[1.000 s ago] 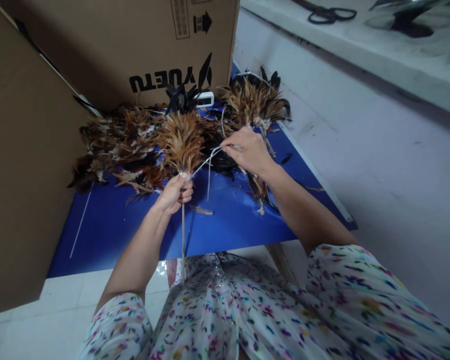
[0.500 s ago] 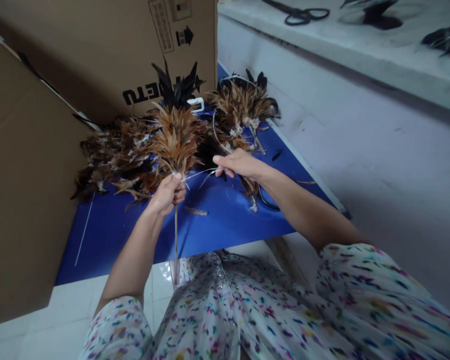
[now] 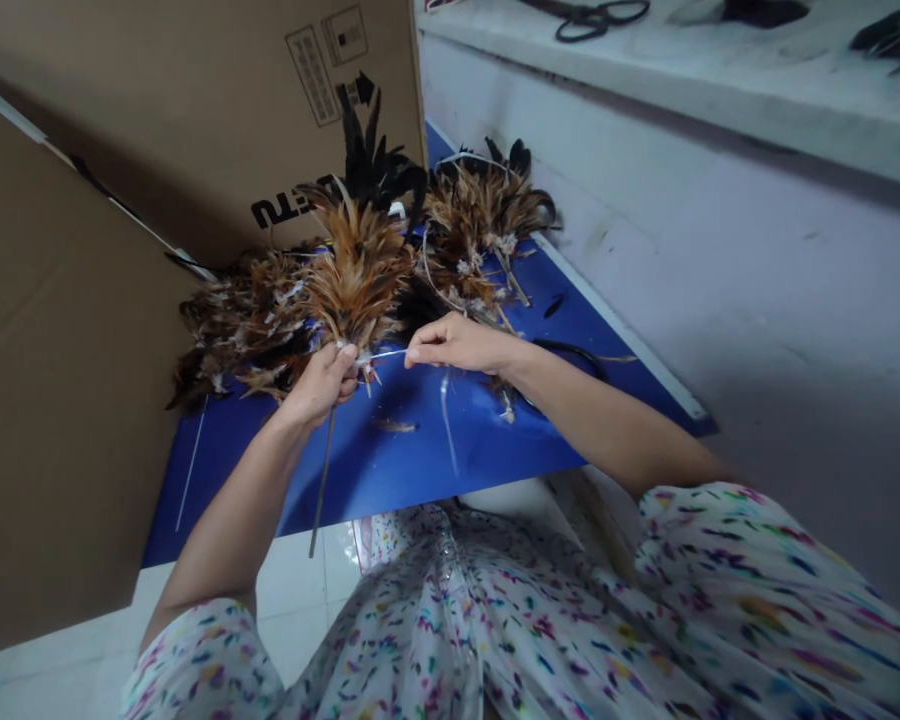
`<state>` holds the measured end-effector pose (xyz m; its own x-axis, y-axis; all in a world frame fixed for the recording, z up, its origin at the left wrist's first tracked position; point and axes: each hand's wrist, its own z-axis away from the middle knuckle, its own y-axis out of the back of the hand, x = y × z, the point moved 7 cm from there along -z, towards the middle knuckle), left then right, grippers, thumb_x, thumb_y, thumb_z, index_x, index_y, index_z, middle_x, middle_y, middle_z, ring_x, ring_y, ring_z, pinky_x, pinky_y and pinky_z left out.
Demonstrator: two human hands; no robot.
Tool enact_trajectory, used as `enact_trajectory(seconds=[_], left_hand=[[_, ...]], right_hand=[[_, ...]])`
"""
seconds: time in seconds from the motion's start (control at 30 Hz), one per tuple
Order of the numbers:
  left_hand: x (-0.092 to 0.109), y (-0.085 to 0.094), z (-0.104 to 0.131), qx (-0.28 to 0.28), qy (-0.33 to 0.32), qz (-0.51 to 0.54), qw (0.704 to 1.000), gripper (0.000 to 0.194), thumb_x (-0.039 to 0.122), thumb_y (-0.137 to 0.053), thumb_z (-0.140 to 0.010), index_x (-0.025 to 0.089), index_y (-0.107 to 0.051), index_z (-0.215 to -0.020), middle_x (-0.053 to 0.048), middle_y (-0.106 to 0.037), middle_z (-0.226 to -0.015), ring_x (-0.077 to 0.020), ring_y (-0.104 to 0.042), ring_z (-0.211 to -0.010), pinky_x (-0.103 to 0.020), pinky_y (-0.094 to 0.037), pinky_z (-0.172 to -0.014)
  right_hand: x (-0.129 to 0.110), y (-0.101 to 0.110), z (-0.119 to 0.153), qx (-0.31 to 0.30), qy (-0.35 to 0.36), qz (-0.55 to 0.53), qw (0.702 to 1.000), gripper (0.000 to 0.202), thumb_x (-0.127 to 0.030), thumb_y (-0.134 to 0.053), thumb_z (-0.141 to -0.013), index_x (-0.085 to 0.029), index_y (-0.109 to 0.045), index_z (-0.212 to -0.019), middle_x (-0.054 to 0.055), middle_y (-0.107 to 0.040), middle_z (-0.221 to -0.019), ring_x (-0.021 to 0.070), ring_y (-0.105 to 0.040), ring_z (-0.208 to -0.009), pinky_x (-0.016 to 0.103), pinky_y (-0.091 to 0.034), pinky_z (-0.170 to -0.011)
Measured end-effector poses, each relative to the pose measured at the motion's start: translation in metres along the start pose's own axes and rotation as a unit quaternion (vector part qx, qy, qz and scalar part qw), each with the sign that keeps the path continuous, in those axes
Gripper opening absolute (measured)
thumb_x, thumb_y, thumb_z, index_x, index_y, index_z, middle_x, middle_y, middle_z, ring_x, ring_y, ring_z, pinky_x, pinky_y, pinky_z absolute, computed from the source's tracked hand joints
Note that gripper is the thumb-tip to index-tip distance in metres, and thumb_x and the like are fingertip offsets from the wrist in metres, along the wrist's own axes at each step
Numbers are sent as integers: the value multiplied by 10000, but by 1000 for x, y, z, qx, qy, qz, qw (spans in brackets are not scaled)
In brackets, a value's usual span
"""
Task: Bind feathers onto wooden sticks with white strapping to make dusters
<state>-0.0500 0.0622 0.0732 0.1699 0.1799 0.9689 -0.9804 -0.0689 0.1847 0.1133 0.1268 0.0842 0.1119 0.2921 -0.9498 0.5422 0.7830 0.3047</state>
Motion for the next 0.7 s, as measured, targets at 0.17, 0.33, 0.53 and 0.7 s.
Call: enact_trajectory(seconds=[0.17, 0.33, 0.53, 0.7], left_hand=[[17, 10, 5, 87, -31, -307, 947, 257, 399, -446, -903, 203, -393, -746, 29, -477, -574, -101, -474, -453, -216, -366, -465], [36, 7, 7, 123, -25, -591, 797, 230, 316, -376, -929, 139, -512, -982, -146, -679, -817, -273, -678, -810, -334, -480, -704], [50, 9, 9, 112, -6, -720, 685, 302, 245, -267, -943, 97, -483, -1095, -214, -680, -925, -329, -691, -840, -394, -499, -717], [69, 16, 15, 124, -20, -761, 636, 323, 143, -214, -919, 97, -483, -1092, -222, -660, -956, -323, -691, -859, -420, -514, -734]], right_hand=[[-9, 13, 1, 72, 22, 11, 997, 225, -342, -637, -773, -119, -670, -766, -30, -553, -579, 61, -459, -531, 215, -352, -546], [-39, 21, 13, 127, 83, 140, 978, 157, -257, -627, -763, -123, -707, -781, -6, -611, -643, 73, -483, -591, 223, -344, -597], [-63, 17, 21, 71, 69, 248, 964, 181, -192, -573, -788, -137, -737, -844, 14, -667, -706, 99, -555, -649, 234, -353, -641], [-63, 25, 21, 44, 57, 258, 964, 269, -154, -492, -834, -146, -737, -946, 9, -703, -721, 101, -606, -656, 223, -403, -667]])
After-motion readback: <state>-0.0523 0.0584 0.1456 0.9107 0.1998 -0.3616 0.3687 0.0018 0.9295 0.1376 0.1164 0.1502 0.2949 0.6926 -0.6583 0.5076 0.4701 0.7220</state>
